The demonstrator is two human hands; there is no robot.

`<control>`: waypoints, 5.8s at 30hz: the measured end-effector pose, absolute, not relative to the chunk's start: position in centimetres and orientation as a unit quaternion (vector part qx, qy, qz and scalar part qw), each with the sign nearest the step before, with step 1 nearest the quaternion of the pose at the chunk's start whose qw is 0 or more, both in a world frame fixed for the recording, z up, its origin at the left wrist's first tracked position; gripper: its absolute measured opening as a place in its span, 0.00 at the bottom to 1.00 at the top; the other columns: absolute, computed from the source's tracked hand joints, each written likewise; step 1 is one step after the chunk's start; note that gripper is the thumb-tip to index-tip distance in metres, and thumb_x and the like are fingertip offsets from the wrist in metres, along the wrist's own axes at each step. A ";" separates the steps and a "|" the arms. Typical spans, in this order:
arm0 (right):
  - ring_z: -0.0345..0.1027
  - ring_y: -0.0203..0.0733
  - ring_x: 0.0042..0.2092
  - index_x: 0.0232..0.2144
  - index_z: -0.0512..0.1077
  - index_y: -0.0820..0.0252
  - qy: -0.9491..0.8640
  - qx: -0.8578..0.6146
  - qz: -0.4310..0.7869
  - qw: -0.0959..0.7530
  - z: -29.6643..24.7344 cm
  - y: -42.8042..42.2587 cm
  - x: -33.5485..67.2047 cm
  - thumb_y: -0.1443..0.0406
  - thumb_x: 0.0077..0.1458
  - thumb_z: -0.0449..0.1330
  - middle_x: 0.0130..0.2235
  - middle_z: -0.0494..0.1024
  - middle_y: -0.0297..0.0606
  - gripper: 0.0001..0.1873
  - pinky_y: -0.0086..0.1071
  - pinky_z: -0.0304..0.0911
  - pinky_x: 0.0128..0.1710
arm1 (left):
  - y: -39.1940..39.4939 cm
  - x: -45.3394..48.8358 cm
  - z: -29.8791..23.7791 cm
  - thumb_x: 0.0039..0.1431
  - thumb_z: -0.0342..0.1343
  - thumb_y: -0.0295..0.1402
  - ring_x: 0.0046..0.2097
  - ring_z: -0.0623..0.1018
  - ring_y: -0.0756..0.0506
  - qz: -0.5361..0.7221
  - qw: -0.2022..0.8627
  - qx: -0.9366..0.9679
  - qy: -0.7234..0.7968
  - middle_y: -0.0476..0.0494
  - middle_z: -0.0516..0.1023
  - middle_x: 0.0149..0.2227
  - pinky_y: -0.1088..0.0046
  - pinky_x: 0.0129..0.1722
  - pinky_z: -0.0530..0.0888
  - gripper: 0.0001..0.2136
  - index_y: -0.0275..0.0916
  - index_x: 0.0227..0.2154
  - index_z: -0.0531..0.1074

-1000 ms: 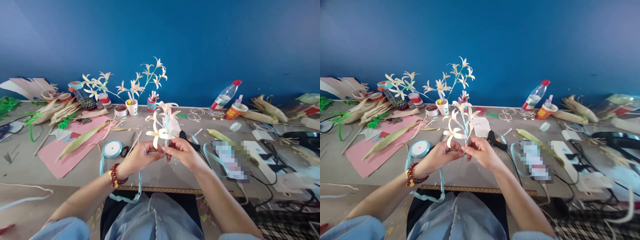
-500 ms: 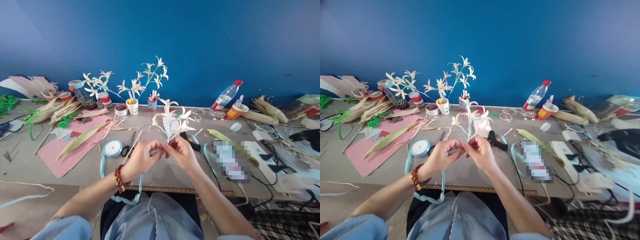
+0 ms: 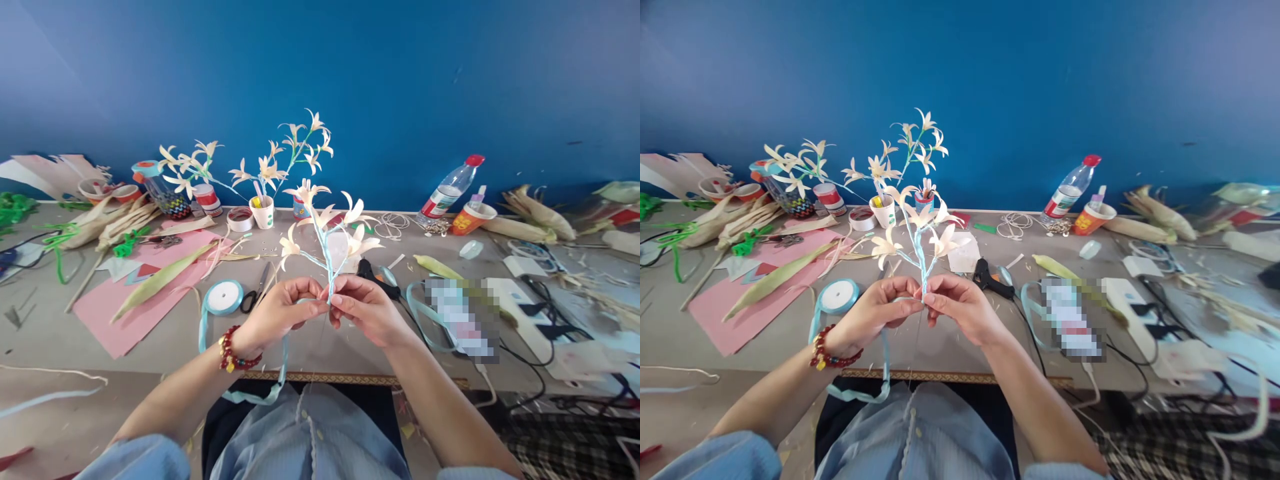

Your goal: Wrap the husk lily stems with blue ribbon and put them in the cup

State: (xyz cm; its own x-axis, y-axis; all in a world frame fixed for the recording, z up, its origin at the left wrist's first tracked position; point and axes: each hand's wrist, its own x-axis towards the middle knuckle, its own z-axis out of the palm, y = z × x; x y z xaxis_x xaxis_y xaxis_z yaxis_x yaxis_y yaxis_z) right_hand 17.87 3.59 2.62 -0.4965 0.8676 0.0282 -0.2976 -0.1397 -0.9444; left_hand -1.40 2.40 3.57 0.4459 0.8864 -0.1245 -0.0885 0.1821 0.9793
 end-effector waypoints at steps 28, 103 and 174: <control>0.69 0.37 0.29 0.28 0.70 0.59 -0.677 -0.432 0.488 0.341 2.4 4.4 17.7 0.52 0.55 0.66 0.26 0.73 0.33 0.18 0.30 0.66 0.29 | 2.4 -1.3 3.5 0.58 0.58 0.34 0.30 0.72 0.52 0.344 0.478 0.666 0.457 0.51 0.77 0.28 0.77 0.32 0.66 0.06 0.37 0.30 0.74; 0.73 0.36 0.35 0.38 0.76 0.58 -0.534 -0.359 0.624 0.444 2.7 1.3 16.1 0.55 0.56 0.67 0.35 0.79 0.35 0.14 0.32 0.69 0.39 | 1.1 -0.9 0.0 0.54 0.66 0.37 0.23 0.63 0.54 0.545 0.493 0.524 0.431 0.52 0.73 0.25 0.79 0.23 0.63 0.08 0.39 0.27 0.77; 0.75 0.44 0.38 0.42 0.70 0.56 -0.811 -0.415 -0.035 0.411 1.6 -0.6 16.5 0.73 0.61 0.56 0.43 0.81 0.44 0.09 0.34 0.65 0.37 | 0.8 -0.3 1.9 0.56 0.65 0.39 0.31 0.74 0.48 0.538 0.481 0.520 0.456 0.47 0.78 0.26 0.73 0.34 0.71 0.10 0.38 0.26 0.79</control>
State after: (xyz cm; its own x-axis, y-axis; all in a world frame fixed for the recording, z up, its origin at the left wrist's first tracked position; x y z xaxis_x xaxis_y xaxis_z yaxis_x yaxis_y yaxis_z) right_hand 16.51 -0.59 1.58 -0.3175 0.6444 0.6957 0.7015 0.6533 -0.2849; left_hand -0.29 0.83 1.92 0.0047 0.9926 0.1214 -0.0433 -0.1210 0.9917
